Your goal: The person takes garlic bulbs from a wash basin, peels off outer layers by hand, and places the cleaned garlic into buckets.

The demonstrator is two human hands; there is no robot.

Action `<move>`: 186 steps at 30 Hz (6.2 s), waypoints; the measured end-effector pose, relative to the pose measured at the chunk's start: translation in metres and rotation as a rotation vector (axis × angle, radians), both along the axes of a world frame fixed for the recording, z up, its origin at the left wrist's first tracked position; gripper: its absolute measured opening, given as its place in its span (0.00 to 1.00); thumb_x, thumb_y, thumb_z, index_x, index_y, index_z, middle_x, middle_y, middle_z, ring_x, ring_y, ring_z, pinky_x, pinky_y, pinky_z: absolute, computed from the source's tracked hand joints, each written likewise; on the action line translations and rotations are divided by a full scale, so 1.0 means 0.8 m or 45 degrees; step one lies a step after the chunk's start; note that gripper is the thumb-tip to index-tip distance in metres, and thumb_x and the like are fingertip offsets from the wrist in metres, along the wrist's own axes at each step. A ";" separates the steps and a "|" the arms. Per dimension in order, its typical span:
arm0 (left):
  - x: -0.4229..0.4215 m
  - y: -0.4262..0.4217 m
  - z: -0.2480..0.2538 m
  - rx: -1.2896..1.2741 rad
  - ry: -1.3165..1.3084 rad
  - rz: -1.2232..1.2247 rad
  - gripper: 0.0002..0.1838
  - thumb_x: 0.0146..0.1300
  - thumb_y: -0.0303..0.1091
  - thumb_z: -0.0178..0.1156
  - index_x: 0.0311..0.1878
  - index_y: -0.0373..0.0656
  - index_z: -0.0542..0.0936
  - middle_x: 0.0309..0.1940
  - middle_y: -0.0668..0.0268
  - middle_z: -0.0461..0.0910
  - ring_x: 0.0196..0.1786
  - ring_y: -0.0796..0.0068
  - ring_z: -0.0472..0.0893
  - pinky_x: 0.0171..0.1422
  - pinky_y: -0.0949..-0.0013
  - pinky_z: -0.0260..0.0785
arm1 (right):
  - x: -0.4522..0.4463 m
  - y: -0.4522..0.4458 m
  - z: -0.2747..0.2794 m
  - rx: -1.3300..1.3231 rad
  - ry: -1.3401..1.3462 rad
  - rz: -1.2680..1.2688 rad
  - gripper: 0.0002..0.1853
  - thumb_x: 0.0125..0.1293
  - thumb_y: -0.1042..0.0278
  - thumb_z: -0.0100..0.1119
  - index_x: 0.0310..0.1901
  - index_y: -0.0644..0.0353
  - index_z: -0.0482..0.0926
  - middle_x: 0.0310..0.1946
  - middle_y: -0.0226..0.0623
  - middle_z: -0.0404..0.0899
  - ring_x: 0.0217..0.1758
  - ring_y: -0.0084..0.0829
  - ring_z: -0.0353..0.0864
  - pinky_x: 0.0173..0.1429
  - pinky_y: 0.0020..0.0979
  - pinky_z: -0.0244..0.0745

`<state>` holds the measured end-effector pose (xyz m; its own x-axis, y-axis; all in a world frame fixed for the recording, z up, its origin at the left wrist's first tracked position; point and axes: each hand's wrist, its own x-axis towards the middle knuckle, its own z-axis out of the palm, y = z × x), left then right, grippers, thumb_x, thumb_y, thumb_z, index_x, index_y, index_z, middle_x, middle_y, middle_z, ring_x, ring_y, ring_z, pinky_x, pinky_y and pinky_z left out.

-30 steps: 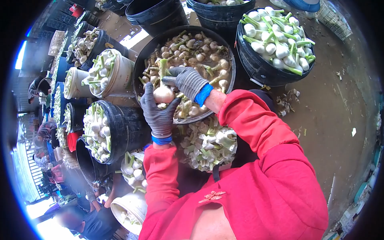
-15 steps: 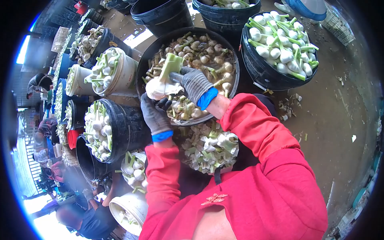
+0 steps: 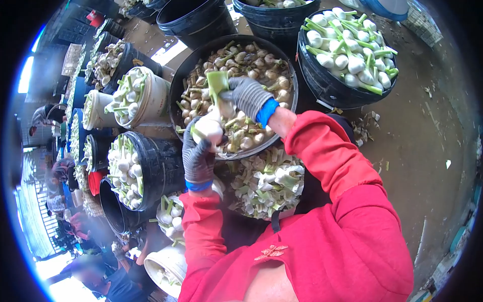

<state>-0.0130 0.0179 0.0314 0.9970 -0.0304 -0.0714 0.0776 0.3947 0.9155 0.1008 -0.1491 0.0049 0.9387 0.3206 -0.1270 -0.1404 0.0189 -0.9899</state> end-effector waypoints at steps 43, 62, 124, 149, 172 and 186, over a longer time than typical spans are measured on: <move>0.016 0.113 -0.063 -0.802 0.120 0.424 0.20 0.71 0.48 0.42 0.42 0.40 0.73 0.36 0.62 0.75 0.41 0.62 0.75 0.52 0.57 0.67 | -0.075 -0.006 0.060 0.232 -0.060 0.669 0.19 0.63 0.70 0.55 0.56 0.60 0.75 0.42 0.31 0.79 0.38 0.19 0.77 0.45 0.23 0.75; 0.015 0.049 -0.057 -0.150 0.179 0.445 0.16 0.68 0.40 0.50 0.47 0.35 0.74 0.36 0.59 0.77 0.39 0.66 0.77 0.49 0.62 0.71 | -0.100 0.032 0.022 0.658 0.623 0.672 0.34 0.56 0.64 0.67 0.63 0.57 0.61 0.47 0.31 0.73 0.44 0.19 0.72 0.45 0.23 0.72; 0.004 0.001 -0.031 0.991 -0.375 0.653 0.40 0.42 0.33 0.75 0.58 0.39 0.65 0.51 0.57 0.68 0.55 0.62 0.70 0.61 0.64 0.64 | -0.044 0.047 0.042 -0.568 -0.357 0.113 0.16 0.59 0.62 0.61 0.43 0.66 0.77 0.35 0.48 0.80 0.38 0.43 0.79 0.44 0.35 0.74; 0.018 -0.005 -0.039 1.278 -0.491 0.594 0.53 0.40 0.43 0.77 0.66 0.33 0.57 0.56 0.52 0.67 0.59 0.59 0.68 0.64 0.60 0.61 | -0.017 0.040 -0.007 0.083 0.154 0.087 0.20 0.61 0.59 0.63 0.47 0.67 0.76 0.33 0.33 0.81 0.35 0.18 0.77 0.40 0.22 0.75; 0.013 0.034 -0.035 0.391 -0.130 0.529 0.51 0.41 0.36 0.77 0.66 0.36 0.56 0.54 0.57 0.67 0.54 0.67 0.72 0.58 0.67 0.69 | -0.034 0.039 0.000 0.188 0.114 0.522 0.12 0.59 0.73 0.61 0.45 0.61 0.78 0.39 0.35 0.80 0.41 0.27 0.79 0.45 0.28 0.74; -0.006 0.016 -0.004 -0.173 -0.051 -0.165 0.42 0.44 0.41 0.74 0.61 0.35 0.67 0.52 0.60 0.74 0.54 0.70 0.74 0.58 0.69 0.68 | 0.017 0.013 -0.017 -0.371 -0.735 -0.007 0.16 0.58 0.67 0.64 0.46 0.64 0.78 0.35 0.38 0.82 0.37 0.25 0.78 0.44 0.26 0.74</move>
<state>-0.0181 0.0308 0.0282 0.9861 -0.1652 -0.0183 0.1004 0.5038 0.8580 0.1142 -0.1389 -0.0083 0.8836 0.3441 0.3176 0.4154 -0.2629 -0.8708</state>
